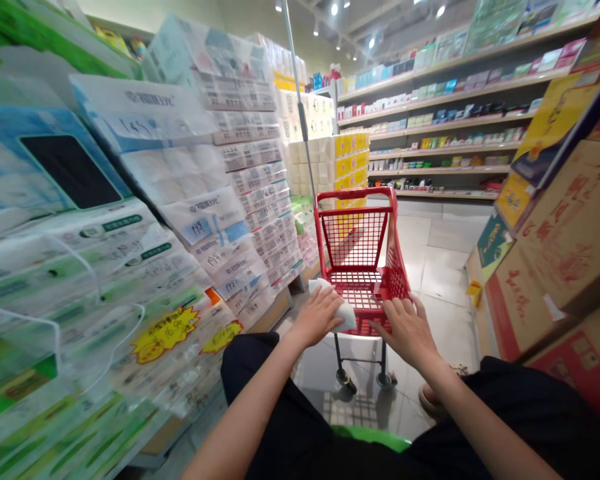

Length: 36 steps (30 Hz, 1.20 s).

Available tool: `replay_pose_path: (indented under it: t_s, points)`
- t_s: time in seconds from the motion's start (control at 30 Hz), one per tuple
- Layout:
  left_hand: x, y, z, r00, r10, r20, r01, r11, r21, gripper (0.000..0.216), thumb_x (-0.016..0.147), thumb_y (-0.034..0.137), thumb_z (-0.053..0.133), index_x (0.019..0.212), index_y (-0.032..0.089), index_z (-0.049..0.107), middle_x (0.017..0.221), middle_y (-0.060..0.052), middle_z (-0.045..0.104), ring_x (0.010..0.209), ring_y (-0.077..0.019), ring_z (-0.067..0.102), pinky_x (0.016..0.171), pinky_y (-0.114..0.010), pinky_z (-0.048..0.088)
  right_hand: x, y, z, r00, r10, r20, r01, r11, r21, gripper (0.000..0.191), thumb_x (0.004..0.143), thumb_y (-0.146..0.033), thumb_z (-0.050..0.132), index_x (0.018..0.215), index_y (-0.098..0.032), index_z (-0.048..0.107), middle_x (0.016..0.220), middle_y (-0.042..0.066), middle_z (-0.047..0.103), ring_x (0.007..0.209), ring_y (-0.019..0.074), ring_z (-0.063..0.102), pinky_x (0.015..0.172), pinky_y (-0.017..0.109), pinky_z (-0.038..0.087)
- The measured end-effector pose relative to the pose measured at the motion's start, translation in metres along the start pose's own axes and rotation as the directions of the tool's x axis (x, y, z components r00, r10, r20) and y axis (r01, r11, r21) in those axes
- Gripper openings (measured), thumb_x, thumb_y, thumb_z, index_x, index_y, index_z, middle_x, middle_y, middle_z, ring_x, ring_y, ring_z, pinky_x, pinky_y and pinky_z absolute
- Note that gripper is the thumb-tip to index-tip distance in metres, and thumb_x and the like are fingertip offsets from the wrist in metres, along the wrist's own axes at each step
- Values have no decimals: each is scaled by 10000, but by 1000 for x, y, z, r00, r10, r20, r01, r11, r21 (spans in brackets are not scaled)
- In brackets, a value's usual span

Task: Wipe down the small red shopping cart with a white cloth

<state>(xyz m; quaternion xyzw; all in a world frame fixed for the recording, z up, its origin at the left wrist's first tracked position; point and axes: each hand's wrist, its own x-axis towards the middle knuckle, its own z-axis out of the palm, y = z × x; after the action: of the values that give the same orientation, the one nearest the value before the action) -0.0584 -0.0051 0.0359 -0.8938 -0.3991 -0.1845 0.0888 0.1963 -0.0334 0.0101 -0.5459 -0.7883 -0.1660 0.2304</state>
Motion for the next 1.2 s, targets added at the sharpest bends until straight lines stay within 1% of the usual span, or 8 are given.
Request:
replay_pose_path:
  t_s: [0.17,0.43,0.63,0.77,0.83,0.9,1.07,1.2]
  points:
    - [-3,1,25,1000,-16,-13,17,996,88,230,914,332,555,1108,210,536,1145,-66,607,1190,-220,522,1177,-469,230,-5,-27,-2,999,18,-38,-16,997,71,515,874,-488,457,1302,-202,471,986,96,578,963,287,497,1094,547,189]
    - [12,68,41,991,-127,-48,131,988,83,235,931,208,452,1154,161,510,1041,-96,597,1003,-256,558,967,-459,427,-16,-55,3,999,-26,-19,29,974,225,695,808,-285,477,1460,-161,271,1196,122,531,1155,298,437,1127,510,201]
    - [5,75,11,989,-111,-100,58,901,-429,570,843,258,574,1338,144,315,1294,-171,465,1188,-283,479,955,-439,472,-4,-42,-32,998,-30,-62,51,929,367,633,831,-283,461,1452,-271,336,1437,89,383,1325,299,335,1105,492,273]
    - [7,62,-14,883,-355,-307,-8,642,-767,341,886,210,460,1216,212,375,1273,-110,447,1146,-203,505,902,-355,501,22,-44,-46,997,-64,-47,77,920,383,472,906,-330,442,1372,-255,434,1334,84,524,1240,264,450,1050,451,346]
    - [10,52,-16,783,-494,-378,39,646,-763,193,923,182,364,1101,203,436,1133,-80,505,1050,-180,535,905,-350,481,30,-54,-38,991,-126,35,105,928,358,414,938,-345,430,1334,-226,456,1253,88,593,1148,236,527,939,380,429]
    - [11,42,-11,746,-543,-385,149,700,-698,186,957,201,312,1051,198,473,1061,-65,539,1005,-176,546,917,-349,456,34,-66,-23,977,-179,118,141,950,277,371,954,-378,430,1278,-210,496,1148,96,648,1031,230,593,801,338,460]
    - [5,24,9,883,-444,-155,368,858,-359,244,971,293,342,1134,227,512,1088,-34,621,927,-194,596,851,-328,435,26,-77,4,960,-202,195,191,979,71,230,977,-347,417,999,-200,593,824,62,677,730,189,632,606,293,358]
    - [0,19,9,909,-407,-92,380,898,-220,300,988,362,321,1204,247,495,1112,-6,653,882,-183,613,785,-297,419,15,-48,0,954,-287,91,282,957,68,217,970,-385,459,941,-203,575,809,38,658,710,161,596,614,298,315]
